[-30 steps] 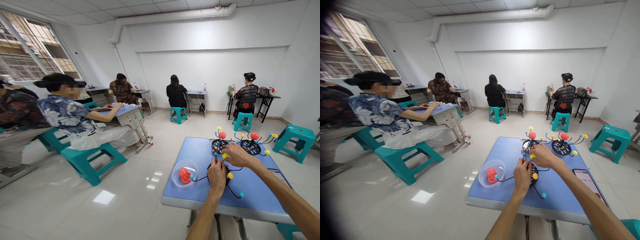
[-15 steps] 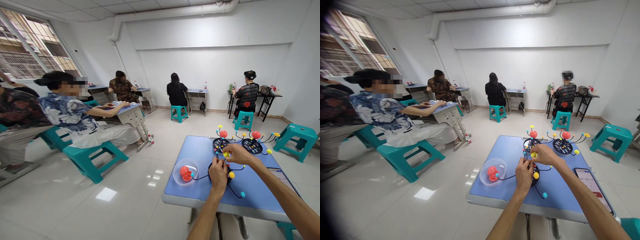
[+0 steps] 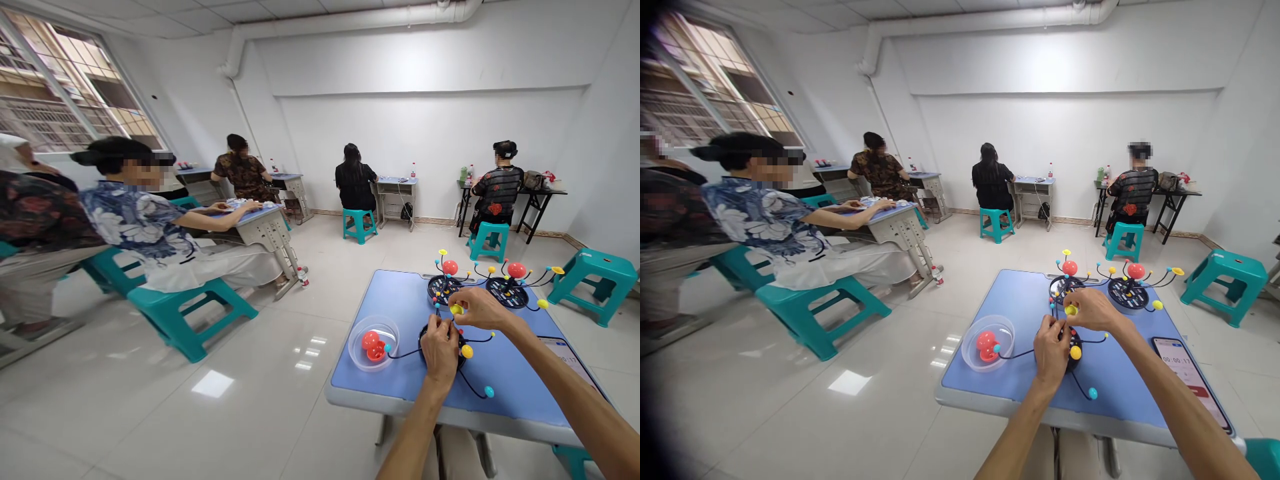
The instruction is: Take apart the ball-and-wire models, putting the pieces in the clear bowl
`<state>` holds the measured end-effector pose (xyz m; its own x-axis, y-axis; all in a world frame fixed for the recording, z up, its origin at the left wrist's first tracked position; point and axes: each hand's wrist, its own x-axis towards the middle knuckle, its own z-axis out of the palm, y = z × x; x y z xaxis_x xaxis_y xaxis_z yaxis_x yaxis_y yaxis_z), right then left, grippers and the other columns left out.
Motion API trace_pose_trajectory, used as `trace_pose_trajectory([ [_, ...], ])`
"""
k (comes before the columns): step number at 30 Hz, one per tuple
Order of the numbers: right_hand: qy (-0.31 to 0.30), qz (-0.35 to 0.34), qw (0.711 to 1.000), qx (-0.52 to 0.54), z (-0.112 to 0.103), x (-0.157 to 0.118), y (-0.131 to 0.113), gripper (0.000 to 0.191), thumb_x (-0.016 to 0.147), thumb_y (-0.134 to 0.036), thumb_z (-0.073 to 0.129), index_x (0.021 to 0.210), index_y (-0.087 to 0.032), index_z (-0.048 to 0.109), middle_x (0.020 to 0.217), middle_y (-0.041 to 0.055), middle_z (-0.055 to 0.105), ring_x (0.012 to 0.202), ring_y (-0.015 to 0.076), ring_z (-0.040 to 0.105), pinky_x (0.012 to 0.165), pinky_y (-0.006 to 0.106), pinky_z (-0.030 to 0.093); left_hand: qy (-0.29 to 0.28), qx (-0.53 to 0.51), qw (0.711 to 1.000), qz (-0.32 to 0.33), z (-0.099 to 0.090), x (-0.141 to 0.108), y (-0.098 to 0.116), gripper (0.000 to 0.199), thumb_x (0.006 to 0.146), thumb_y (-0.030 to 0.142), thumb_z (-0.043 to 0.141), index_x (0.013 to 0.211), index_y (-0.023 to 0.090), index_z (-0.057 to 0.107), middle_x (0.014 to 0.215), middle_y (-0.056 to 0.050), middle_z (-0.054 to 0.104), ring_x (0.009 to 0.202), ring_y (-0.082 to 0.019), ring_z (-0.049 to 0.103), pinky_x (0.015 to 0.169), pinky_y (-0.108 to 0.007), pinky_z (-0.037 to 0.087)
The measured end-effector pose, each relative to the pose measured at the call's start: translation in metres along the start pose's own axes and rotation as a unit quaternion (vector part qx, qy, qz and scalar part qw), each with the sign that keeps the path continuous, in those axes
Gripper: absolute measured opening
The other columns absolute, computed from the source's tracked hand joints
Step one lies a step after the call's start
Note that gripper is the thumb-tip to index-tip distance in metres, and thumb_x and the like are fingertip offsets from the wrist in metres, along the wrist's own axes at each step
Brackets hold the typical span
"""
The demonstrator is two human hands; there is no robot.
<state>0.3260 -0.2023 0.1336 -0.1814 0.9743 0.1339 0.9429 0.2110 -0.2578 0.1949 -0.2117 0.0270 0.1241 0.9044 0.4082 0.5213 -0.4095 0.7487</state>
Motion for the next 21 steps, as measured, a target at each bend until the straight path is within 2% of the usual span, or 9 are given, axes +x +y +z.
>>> trace_pose_trajectory([
  [4,0.083,-0.006,0.996,0.032,-0.025,0.001,0.004,0.019,0.071,-0.02,0.056,0.083,-0.02,0.07,0.079,0.0019,0.065,0.069,0.014,0.054,0.064,0.024,0.037,-0.001,-0.021,1.0,0.0,0.002,0.0,-0.001,0.026,0.092,0.017,0.048,0.077,0.021,0.069,0.087,-0.001,0.06,0.069,-0.009,0.059,0.068,-0.022,0.044],
  [8,0.069,-0.018,0.997,0.023,-0.04,-0.002,-0.004,0.019,0.076,-0.022,0.057,0.087,-0.022,0.072,0.084,0.0031,0.067,0.07,0.0153,0.057,0.067,0.026,0.041,0.007,0.001,1.0,-0.005,0.002,-0.001,0.001,0.025,0.092,0.018,0.047,0.082,0.022,0.069,0.091,-0.002,0.062,0.076,-0.012,0.062,0.073,-0.024,0.046],
  [11,0.032,-0.038,0.998,0.024,-0.029,-0.004,-0.03,0.022,0.08,-0.024,0.058,0.097,-0.023,0.072,0.091,0.0037,0.067,0.076,0.0159,0.06,0.069,0.026,0.043,0.003,0.033,0.999,-0.013,-0.001,-0.004,0.003,0.025,0.093,0.018,0.045,0.088,0.022,0.07,0.095,-0.004,0.065,0.079,-0.014,0.063,0.074,-0.026,0.047],
  [14,-0.015,-0.07,0.997,0.033,-0.01,0.001,-0.069,0.023,0.084,-0.025,0.057,0.103,-0.023,0.07,0.096,0.0045,0.068,0.084,0.0169,0.062,0.072,0.026,0.043,-0.027,0.064,0.997,-0.018,-0.002,-0.007,0.0,0.024,0.089,0.014,0.047,0.096,0.019,0.069,0.094,-0.008,0.068,0.084,-0.019,0.065,0.071,-0.029,0.049],
  [17,-0.054,-0.097,0.994,-0.01,0.008,0.018,-0.107,0.025,0.087,-0.025,0.055,0.107,-0.022,0.069,0.103,0.0073,0.068,0.094,0.0197,0.063,0.076,0.027,0.043,-0.048,0.067,0.997,-0.002,0.0,-0.011,-0.007,0.024,0.087,0.015,0.05,0.101,0.018,0.069,0.092,-0.01,0.071,0.091,-0.025,0.065,0.075,-0.035,0.051],
  [21,-0.131,-0.103,0.981,-0.104,0.029,0.049,-0.136,0.028,0.082,-0.013,0.054,0.104,-0.019,0.071,0.107,0.0108,0.07,0.101,0.0231,0.063,0.074,0.028,0.044,-0.028,0.023,0.999,0.0,0.01,-0.015,-0.021,0.021,0.088,0.02,0.053,0.1,0.019,0.069,0.093,-0.011,0.073,0.092,-0.026,0.065,0.084,-0.038,0.053],
])
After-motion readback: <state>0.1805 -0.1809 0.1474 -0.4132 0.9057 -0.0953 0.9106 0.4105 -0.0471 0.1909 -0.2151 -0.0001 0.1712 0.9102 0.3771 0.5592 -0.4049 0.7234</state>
